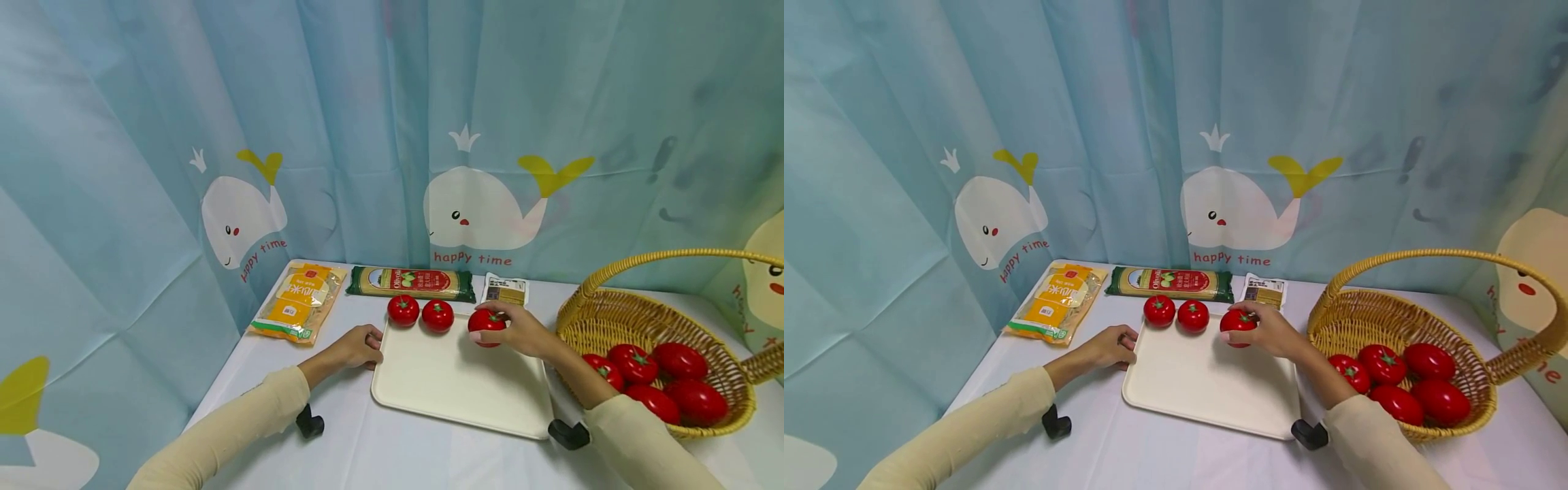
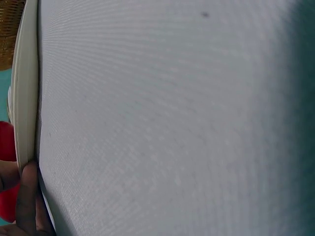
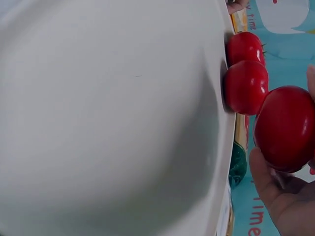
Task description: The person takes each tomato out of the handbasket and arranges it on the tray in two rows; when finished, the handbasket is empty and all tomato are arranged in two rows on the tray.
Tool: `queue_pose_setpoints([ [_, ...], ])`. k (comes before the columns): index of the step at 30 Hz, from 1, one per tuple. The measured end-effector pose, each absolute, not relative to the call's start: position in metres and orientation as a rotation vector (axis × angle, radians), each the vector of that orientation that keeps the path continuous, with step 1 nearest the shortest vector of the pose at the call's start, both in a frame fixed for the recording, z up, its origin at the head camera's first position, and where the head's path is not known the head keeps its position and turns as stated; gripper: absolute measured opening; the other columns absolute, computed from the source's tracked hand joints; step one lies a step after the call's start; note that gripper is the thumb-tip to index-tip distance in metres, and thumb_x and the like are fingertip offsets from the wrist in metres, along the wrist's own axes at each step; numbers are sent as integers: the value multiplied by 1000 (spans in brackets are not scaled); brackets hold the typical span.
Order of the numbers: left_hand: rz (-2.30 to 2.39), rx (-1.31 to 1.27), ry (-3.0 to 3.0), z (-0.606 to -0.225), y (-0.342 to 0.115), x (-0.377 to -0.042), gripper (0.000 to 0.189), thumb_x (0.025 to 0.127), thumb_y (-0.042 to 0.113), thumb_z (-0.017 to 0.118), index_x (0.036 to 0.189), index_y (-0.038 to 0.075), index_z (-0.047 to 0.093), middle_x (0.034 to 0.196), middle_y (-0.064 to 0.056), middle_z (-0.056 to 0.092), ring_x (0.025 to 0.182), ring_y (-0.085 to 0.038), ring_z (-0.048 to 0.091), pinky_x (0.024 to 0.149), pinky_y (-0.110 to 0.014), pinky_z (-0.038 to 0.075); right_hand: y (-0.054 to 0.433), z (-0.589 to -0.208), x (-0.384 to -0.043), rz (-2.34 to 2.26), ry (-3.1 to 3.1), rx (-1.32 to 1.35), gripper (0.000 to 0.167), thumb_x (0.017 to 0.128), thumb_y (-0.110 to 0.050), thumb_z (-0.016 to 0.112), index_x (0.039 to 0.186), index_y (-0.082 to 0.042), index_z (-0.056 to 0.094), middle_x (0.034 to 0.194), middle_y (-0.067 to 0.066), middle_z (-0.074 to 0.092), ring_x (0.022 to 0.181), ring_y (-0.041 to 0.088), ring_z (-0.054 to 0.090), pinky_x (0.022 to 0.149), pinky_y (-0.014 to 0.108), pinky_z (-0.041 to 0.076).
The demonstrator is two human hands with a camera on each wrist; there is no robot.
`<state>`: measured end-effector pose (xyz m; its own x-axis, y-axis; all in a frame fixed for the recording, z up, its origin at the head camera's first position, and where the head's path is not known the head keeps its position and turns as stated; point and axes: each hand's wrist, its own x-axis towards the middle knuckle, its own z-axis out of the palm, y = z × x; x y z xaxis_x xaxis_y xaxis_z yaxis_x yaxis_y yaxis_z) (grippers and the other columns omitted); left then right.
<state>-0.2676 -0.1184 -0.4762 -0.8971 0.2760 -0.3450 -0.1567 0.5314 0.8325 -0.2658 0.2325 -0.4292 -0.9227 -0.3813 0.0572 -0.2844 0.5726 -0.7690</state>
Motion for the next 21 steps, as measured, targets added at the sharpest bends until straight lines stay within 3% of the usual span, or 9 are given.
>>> queue_pose_setpoints([
  [6, 1343, 97, 2329, -475, -119, -267, 43, 81, -4, 71, 121, -2, 58, 91, -7, 57, 74, -15, 60, 65, -25, 62, 229, -436, -272, -1259, 2675, -666, 60, 83, -24, 83, 130, 3, 58, 109, 18, 67, 95, 25, 63, 71, 23, 58],
  [12, 1351, 103, 2325, -476, -119, -267, 44, 80, -4, 71, 121, -2, 57, 91, -8, 58, 75, -15, 60, 65, -26, 62, 225, -441, -277, -1155, 2730, -609, 65, 87, -33, 78, 138, 2, 55, 121, 23, 64, 98, 25, 63, 73, 24, 58],
  [16, 1351, 111, 2330, -477, -119, -267, 44, 80, -4, 71, 122, -2, 57, 92, -8, 58, 75, -15, 60, 65, -26, 62, 222, -442, -281, -1135, 2753, -585, 67, 89, -34, 75, 140, 2, 53, 124, 25, 63, 103, 30, 63, 78, 28, 58],
  [21, 1341, 116, 2337, -476, -119, -267, 44, 80, -3, 71, 121, -2, 57, 92, -8, 58, 75, -15, 60, 65, -25, 62, 219, -443, -285, -1155, 2757, -546, 69, 84, -28, 81, 138, 4, 52, 120, 26, 64, 102, 32, 64, 81, 36, 61],
])
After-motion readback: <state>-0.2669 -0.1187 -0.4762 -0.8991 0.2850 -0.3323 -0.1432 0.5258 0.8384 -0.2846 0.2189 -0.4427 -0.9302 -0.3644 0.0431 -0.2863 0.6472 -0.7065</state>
